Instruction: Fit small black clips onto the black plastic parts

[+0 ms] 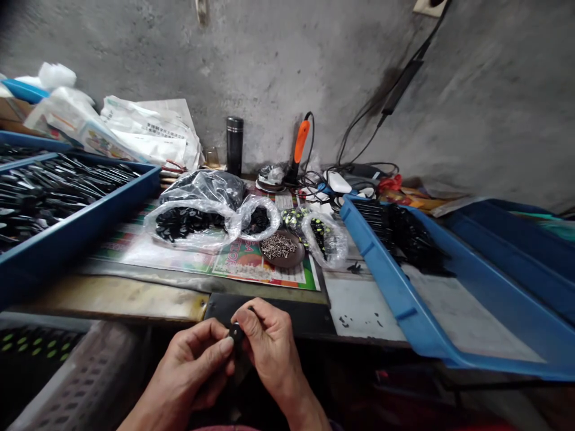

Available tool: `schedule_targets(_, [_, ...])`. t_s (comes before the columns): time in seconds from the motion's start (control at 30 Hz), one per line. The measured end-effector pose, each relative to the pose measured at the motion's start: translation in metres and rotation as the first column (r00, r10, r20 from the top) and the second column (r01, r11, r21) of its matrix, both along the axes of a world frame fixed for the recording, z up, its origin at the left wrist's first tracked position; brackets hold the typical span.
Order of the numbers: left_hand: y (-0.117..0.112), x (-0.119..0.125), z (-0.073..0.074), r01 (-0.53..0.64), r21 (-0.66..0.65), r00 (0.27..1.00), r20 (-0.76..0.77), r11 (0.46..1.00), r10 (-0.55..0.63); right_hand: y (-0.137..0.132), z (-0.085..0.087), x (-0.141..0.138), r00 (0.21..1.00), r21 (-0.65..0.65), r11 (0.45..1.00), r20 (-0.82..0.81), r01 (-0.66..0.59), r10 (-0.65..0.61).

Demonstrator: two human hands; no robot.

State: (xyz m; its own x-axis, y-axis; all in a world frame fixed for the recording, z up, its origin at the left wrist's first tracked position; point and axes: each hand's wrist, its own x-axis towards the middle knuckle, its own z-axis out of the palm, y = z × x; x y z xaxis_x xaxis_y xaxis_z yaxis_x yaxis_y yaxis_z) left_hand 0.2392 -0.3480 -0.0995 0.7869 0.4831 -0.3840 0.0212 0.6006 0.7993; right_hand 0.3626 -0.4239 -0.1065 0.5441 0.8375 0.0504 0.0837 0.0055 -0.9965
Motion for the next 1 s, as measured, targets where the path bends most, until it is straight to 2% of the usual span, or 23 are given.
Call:
schedule_targets(0.23, [0.004,0.002,-0.002,-0.051,0.036,0.998,-0.036,0.998,0.052,-0.004,0.008,0.002,0.989,-0.069,0.988,-0.075,-0.136,0.131])
schedule_targets(0.4, [0.002,0.003,-0.007,-0.041,0.066,0.999,-0.019,0.997,0.042,-0.001,0.013,-0.007,0.999,-0.157,0.987,0.037,-0.023,0.029])
schedule_targets(0.5, [0.003,0.002,-0.008,-0.052,0.069,0.998,-0.031,0.996,0.054,0.001,0.012,-0.011,0.999,-0.155,0.988,0.054,0.011,-0.002])
schedule_targets(0.63, [0.005,0.000,-0.004,-0.038,0.061,0.999,-0.033,0.997,0.040,-0.002,0.008,-0.004,0.996,-0.120,0.989,-0.034,-0.085,0.082])
schedule_targets(0.8, [0.005,-0.002,-0.001,0.057,0.050,0.998,0.020,0.997,-0.058,-0.006,0.004,0.008,0.982,-0.022,0.986,-0.098,-0.164,0.161])
schedule_targets(0.87, [0.004,-0.002,-0.002,0.064,0.044,0.998,0.023,0.997,-0.065,-0.005,0.004,0.006,0.986,-0.018,0.990,-0.089,-0.143,0.141])
schedule_targets(1.0, [0.004,0.000,-0.004,0.026,0.036,0.999,0.025,0.999,-0.027,-0.004,0.005,-0.002,0.999,-0.007,1.000,0.037,0.007,-0.007])
